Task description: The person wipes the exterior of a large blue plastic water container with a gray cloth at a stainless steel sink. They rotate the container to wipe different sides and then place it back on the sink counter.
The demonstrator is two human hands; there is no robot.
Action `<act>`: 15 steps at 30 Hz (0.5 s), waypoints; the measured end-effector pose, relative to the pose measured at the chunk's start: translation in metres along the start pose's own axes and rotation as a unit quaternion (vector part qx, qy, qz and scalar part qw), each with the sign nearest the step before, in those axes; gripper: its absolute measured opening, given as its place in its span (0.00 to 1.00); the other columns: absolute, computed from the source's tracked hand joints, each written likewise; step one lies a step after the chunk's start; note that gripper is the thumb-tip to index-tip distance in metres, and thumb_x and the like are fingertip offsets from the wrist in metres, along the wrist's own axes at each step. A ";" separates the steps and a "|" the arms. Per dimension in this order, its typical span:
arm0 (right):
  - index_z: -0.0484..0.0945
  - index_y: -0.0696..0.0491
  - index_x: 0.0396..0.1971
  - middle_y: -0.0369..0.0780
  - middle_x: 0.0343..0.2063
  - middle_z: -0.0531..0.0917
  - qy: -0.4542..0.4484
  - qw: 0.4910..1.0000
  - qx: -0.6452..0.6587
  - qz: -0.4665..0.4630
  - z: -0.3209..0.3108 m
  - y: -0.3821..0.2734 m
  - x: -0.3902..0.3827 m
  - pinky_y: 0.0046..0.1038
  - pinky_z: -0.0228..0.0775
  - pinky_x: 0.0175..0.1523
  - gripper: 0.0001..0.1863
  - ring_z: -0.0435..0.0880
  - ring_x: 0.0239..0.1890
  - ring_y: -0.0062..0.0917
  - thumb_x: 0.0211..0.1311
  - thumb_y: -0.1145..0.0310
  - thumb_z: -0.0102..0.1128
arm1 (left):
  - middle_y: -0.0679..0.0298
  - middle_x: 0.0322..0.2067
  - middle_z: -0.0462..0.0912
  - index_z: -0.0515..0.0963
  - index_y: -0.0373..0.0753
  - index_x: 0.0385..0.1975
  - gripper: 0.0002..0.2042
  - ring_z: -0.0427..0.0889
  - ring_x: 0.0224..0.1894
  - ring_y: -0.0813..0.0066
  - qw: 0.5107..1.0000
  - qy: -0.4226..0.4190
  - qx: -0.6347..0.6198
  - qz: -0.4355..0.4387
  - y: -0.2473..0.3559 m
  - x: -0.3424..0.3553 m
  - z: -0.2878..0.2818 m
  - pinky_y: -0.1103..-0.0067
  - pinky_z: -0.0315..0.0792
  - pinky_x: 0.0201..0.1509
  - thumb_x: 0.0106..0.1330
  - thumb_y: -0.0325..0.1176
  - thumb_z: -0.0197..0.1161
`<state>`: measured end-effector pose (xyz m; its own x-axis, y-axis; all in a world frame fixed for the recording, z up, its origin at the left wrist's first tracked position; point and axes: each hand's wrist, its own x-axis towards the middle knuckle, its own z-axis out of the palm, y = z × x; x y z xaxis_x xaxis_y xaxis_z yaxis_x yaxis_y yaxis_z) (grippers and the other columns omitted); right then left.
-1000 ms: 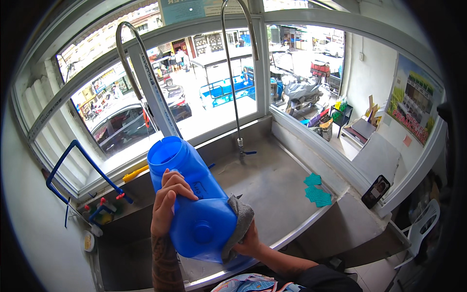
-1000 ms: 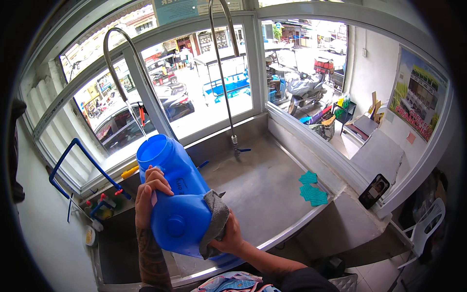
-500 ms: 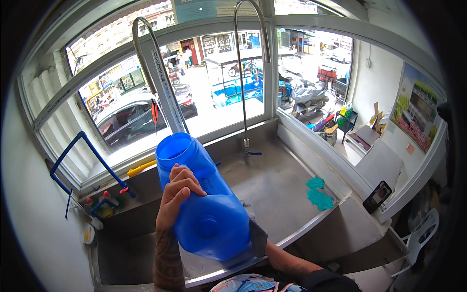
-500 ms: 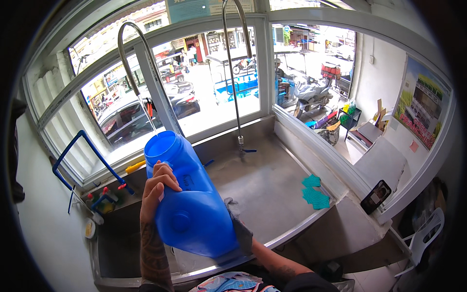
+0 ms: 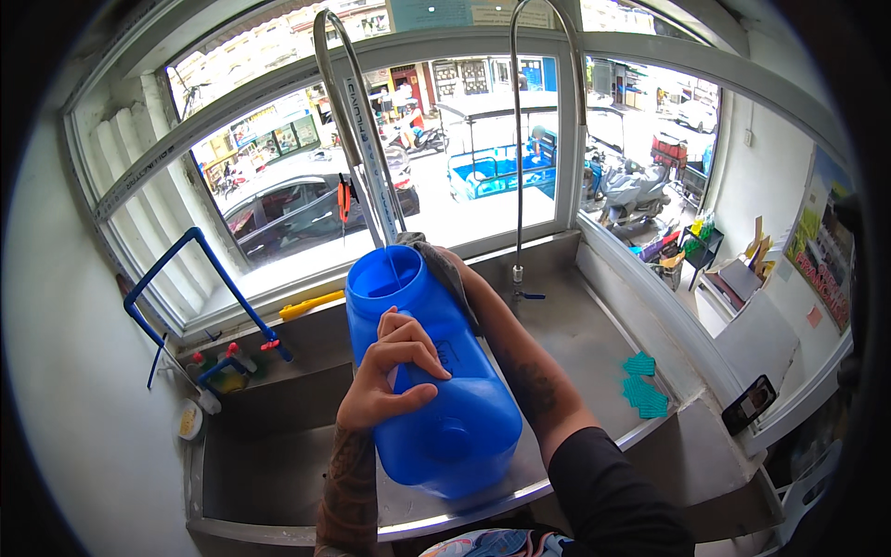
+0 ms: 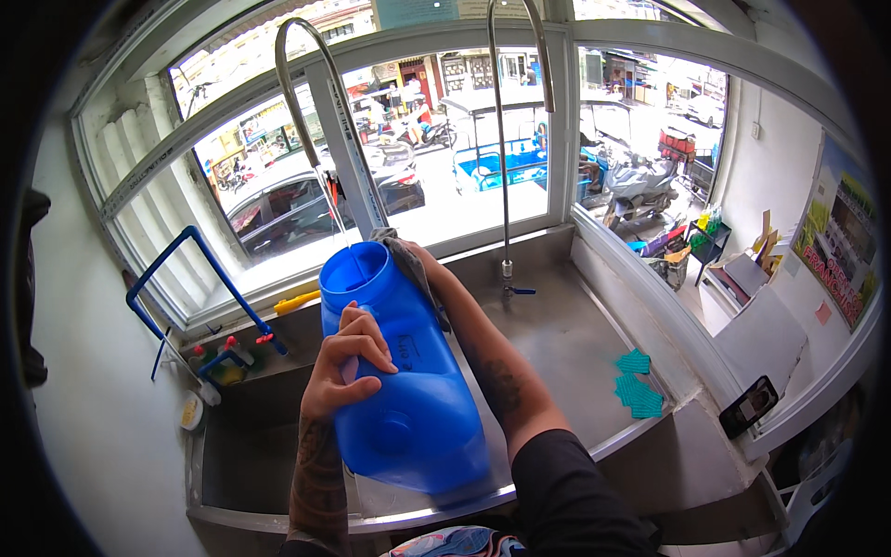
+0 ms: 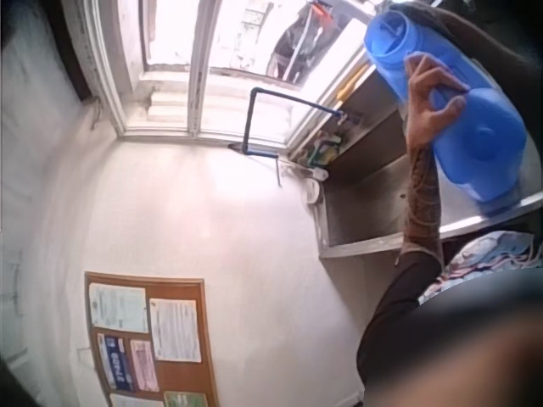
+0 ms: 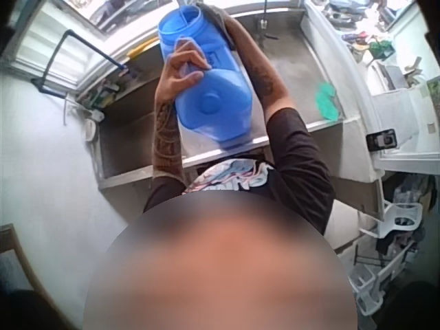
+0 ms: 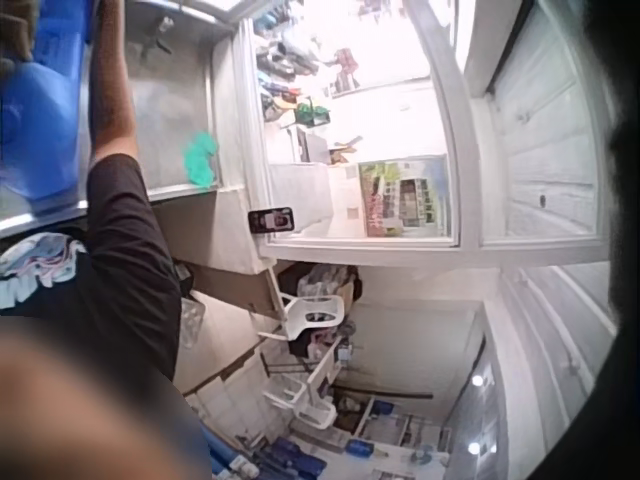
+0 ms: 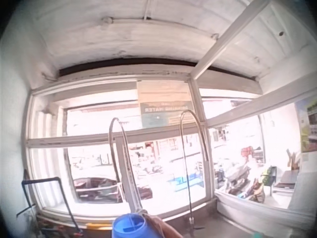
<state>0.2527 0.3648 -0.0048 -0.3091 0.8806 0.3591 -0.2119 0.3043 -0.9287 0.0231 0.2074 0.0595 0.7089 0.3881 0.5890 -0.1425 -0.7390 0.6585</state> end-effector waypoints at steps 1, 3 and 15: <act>0.75 0.57 0.60 0.43 0.58 0.76 -0.019 1.000 0.002 0.004 -0.005 0.001 0.009 0.28 0.73 0.62 0.21 0.77 0.57 0.24 0.75 0.62 0.52 | 0.69 0.34 0.80 0.88 0.44 0.28 0.12 0.68 0.48 0.71 1.000 0.001 -0.004 0.000 0.000 0.000 0.000 0.68 0.52 0.65 0.48 0.44 0.73; 0.76 0.57 0.60 0.43 0.57 0.77 -0.039 0.999 -0.010 0.007 -0.009 0.006 0.015 0.28 0.74 0.61 0.20 0.78 0.56 0.24 0.75 0.63 0.53 | 0.69 0.34 0.80 0.88 0.44 0.28 0.11 0.68 0.49 0.71 1.000 0.003 -0.017 0.006 -0.001 0.000 0.001 0.68 0.52 0.65 0.48 0.42 0.72; 0.77 0.57 0.57 0.43 0.53 0.80 0.026 0.997 0.062 -0.023 0.053 0.090 -0.108 0.27 0.77 0.57 0.18 0.81 0.51 0.23 0.74 0.63 0.56 | 0.69 0.31 0.79 0.87 0.45 0.24 0.15 0.71 0.48 0.72 0.999 -0.010 -0.041 -0.017 0.004 -0.003 0.000 0.59 0.37 0.74 0.41 0.49 0.69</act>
<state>0.2178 0.2776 -0.1219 -0.2489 0.8852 0.3931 -0.3397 0.3003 -0.8913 0.0202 0.2034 0.0603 0.7277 0.4001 0.5570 -0.1738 -0.6781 0.7141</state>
